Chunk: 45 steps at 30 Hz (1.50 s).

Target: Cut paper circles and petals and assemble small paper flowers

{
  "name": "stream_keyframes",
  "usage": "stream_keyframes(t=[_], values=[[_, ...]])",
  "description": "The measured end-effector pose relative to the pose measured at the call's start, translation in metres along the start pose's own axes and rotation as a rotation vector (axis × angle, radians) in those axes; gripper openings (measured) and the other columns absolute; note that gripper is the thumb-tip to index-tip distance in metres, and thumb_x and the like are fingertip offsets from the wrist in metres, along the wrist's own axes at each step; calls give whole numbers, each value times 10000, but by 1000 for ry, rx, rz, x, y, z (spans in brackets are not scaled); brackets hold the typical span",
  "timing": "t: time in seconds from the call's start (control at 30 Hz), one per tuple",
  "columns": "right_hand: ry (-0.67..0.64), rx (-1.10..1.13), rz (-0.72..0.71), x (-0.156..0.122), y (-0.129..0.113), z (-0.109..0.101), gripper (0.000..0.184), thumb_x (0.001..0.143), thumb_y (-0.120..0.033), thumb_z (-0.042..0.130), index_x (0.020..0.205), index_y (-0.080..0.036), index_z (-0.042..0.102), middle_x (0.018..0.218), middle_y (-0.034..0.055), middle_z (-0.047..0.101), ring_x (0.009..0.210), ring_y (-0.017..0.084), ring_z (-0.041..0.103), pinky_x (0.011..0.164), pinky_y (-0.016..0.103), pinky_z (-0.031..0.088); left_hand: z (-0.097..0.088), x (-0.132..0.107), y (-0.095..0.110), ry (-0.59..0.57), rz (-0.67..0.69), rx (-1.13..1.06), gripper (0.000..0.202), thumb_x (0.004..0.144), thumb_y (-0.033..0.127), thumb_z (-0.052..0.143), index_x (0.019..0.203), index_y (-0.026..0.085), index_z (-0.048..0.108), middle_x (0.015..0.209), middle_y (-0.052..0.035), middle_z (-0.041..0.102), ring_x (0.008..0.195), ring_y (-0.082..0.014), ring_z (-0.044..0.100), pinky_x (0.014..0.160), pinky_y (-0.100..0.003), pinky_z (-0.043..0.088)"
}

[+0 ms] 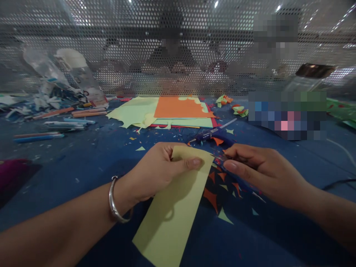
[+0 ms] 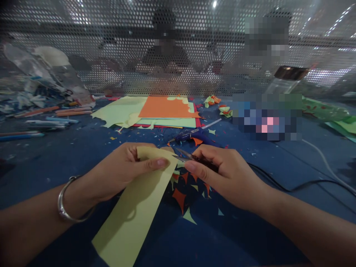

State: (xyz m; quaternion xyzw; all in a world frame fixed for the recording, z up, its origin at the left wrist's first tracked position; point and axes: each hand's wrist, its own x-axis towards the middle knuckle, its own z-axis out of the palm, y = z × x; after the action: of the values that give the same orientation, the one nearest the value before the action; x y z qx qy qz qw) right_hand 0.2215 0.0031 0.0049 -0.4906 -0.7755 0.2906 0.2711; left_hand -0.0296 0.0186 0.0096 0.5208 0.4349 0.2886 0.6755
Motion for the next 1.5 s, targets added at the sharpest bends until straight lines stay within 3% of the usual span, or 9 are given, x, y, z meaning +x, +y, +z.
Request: stream_keyframes(t=[0.3, 1.03, 1.5], values=[[-23, -102, -55, 1, -4, 2, 479, 1000, -617, 486, 788, -216, 638, 636, -9, 608, 557, 126, 530, 493, 249, 361, 1, -1, -1, -48, 16, -57, 214, 824, 355, 831, 863, 156, 763, 712, 1, 746, 555, -90, 664, 496, -155, 551], [-48, -45, -22, -1, -6, 0, 436, 1000, -579, 526, 807, -209, 652, 650, -1, 634, 537, 122, 580, 490, 238, 406, 3, -2, 1, -16, -2, -32, 251, 760, 376, 873, 816, 158, 761, 692, -5, 727, 546, -109, 650, 493, -176, 517], [-42, -114, -56, 0, -4, 1, 443, 1014, -563, 510, 800, -205, 660, 665, -3, 631, 560, 118, 561, 506, 242, 394, 1, 0, 0, -66, 1, -16, 227, 792, 373, 849, 785, 166, 758, 685, 13, 715, 554, -90, 635, 513, -166, 506]])
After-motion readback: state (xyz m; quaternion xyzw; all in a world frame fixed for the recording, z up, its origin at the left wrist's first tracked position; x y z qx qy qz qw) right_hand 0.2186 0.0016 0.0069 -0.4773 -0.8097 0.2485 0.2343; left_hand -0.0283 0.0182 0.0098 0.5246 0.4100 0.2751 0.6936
